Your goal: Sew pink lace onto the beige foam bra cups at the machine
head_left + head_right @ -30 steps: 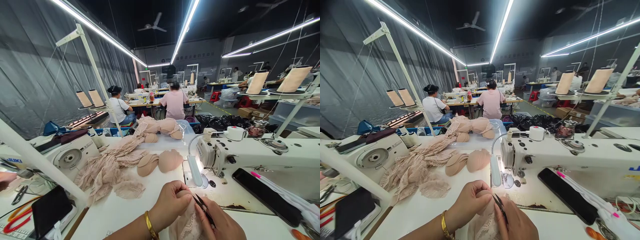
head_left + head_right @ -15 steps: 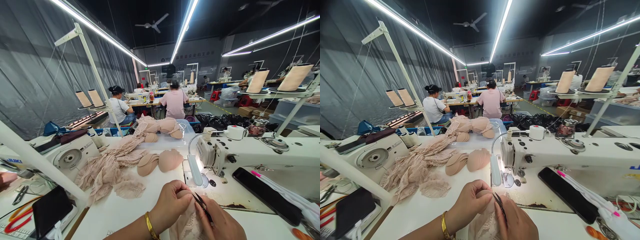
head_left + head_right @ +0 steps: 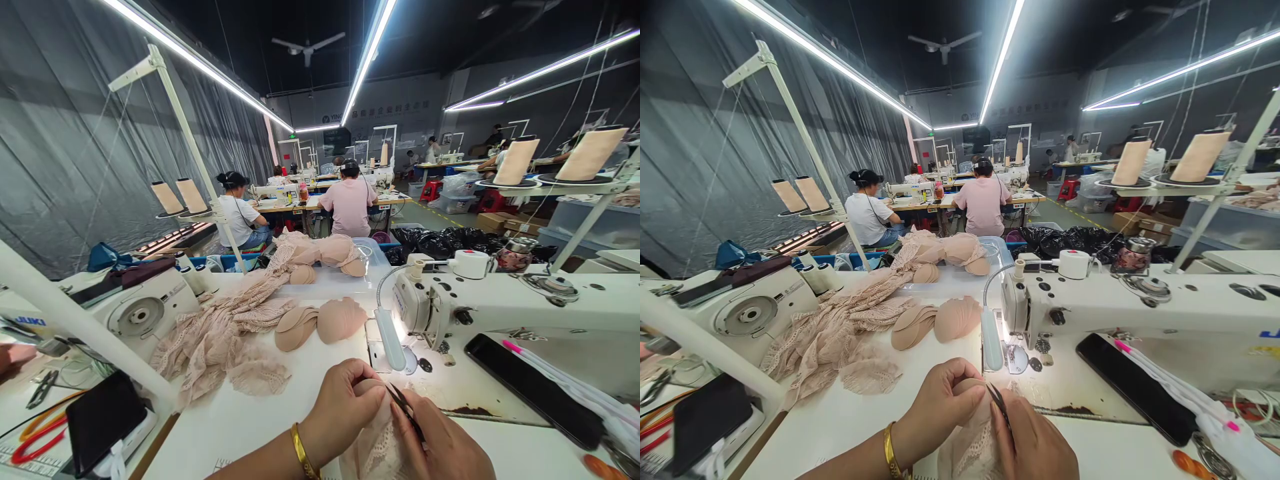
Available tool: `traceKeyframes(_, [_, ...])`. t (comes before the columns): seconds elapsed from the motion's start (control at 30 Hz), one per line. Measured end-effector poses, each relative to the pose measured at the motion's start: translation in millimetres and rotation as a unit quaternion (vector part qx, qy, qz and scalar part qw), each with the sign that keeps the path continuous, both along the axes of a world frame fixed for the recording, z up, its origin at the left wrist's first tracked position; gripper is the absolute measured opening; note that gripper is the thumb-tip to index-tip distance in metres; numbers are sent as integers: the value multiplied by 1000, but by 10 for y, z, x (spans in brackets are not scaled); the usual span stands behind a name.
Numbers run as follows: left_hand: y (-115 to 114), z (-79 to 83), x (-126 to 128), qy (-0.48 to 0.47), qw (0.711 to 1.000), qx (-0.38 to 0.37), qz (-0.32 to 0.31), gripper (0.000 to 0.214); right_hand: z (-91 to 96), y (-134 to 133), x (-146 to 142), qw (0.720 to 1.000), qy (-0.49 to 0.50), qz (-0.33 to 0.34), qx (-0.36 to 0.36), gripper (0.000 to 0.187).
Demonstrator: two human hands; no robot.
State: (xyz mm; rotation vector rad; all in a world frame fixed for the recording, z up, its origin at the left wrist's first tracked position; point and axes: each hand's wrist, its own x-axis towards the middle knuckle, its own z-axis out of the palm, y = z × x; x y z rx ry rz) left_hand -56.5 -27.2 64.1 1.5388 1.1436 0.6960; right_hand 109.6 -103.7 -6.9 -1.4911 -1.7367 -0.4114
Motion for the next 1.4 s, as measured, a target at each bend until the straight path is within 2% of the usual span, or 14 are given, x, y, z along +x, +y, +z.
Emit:
traceKeyframes(0.13, [-13, -14, 21, -3, 1000, -22, 0, 13, -2, -8, -30, 1000, -10, -19, 6, 30])
traceKeyframes(0.27, [-10, -38, 39, -11, 999, -32, 1, 11, -67, -18, -32, 998, -51, -8, 18, 25])
traceKeyframes(0.43, [1, -27, 48, -10, 999, -37, -2, 9, -131, -19, -11, 997, -79, -17, 17, 33])
traceKeyframes(0.63, [-35, 18, 52, -8, 999, -35, -4, 5, -106, -6, 78, 995, -89, 3, 35, 42])
traceKeyframes(0.83, [-31, 11, 60, -7, 999, -32, 0, 6, -130, 5, 147, 994, -109, 7, 16, 41])
traceKeyframes(1.03, [-41, -54, 56, -19, 999, -33, -12, 11, -140, 6, 71, 998, -65, -7, 3, 35])
traceKeyframes(1.17, [-42, -59, 55, -31, 999, -39, -16, 12, -28, 6, 115, 998, -57, 6, -3, 39])
traceKeyframes(1.3, [-14, -6, 50, -37, 998, -53, -4, 13, 138, 12, 184, 995, 55, 58, -66, 30])
traceKeyframes(1.4, [-4, 17, 49, -58, 996, -74, -2, 18, 167, 23, 163, 974, 160, 75, -139, 35])
